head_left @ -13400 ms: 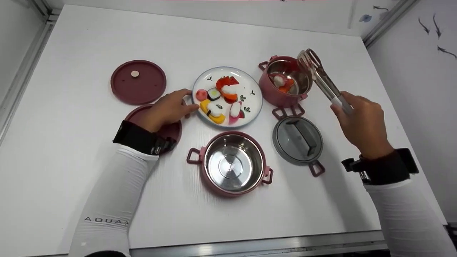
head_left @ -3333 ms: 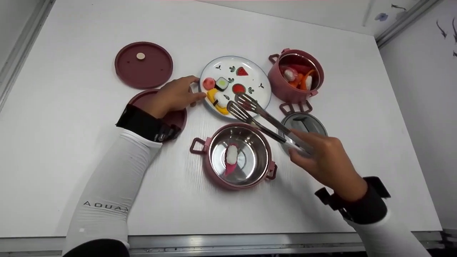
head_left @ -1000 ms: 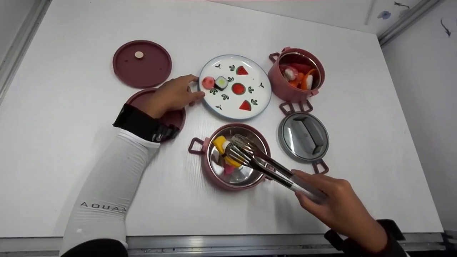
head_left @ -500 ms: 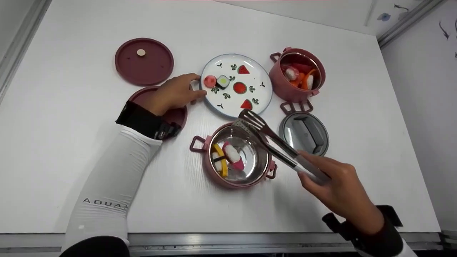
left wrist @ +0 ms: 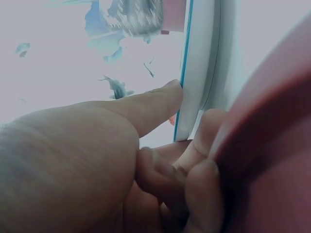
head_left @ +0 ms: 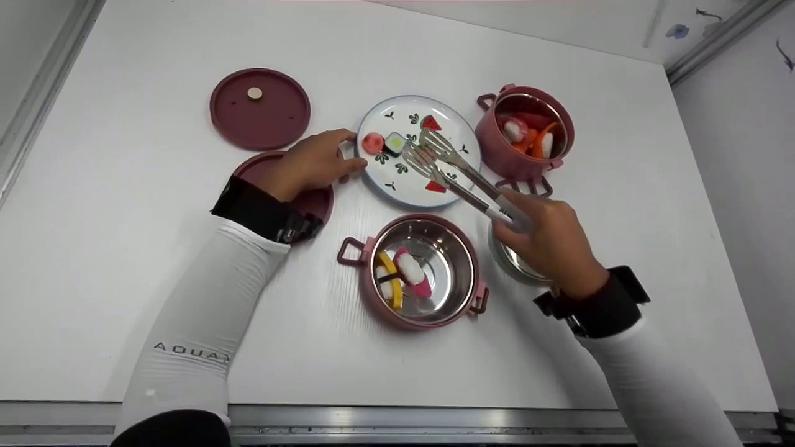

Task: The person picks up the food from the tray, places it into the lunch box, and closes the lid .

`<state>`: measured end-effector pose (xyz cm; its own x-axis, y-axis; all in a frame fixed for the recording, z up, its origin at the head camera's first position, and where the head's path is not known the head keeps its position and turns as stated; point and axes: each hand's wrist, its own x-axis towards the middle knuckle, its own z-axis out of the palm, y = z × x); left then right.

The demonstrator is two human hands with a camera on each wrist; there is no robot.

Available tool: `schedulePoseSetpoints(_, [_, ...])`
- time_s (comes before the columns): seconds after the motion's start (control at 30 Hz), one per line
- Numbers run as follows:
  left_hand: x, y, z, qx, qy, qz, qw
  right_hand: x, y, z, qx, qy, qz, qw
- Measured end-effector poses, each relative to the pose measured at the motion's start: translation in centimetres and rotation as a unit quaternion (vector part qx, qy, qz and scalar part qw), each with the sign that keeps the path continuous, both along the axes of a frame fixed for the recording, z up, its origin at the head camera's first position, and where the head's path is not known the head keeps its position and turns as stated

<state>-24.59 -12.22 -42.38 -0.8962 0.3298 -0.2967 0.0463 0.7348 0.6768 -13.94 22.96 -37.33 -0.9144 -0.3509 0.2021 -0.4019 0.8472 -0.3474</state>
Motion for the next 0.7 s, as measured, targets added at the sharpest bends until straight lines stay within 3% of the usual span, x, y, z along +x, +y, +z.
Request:
schedulePoseSetpoints(0.2, [-0.1,0.8,0.4,-0.003,-0.002,-0.011,0.9999,-1.5,-0.3,-0.3,0.013,-0.051,-0.021,0.9984])
schedulePoseSetpoints(0.7, [0.1,1.2,-0.1,0.012,0.013,-0.019,0.9997,-1.7,-1.5,-0.6,0.018,-0.074,-0.031,0.9966])
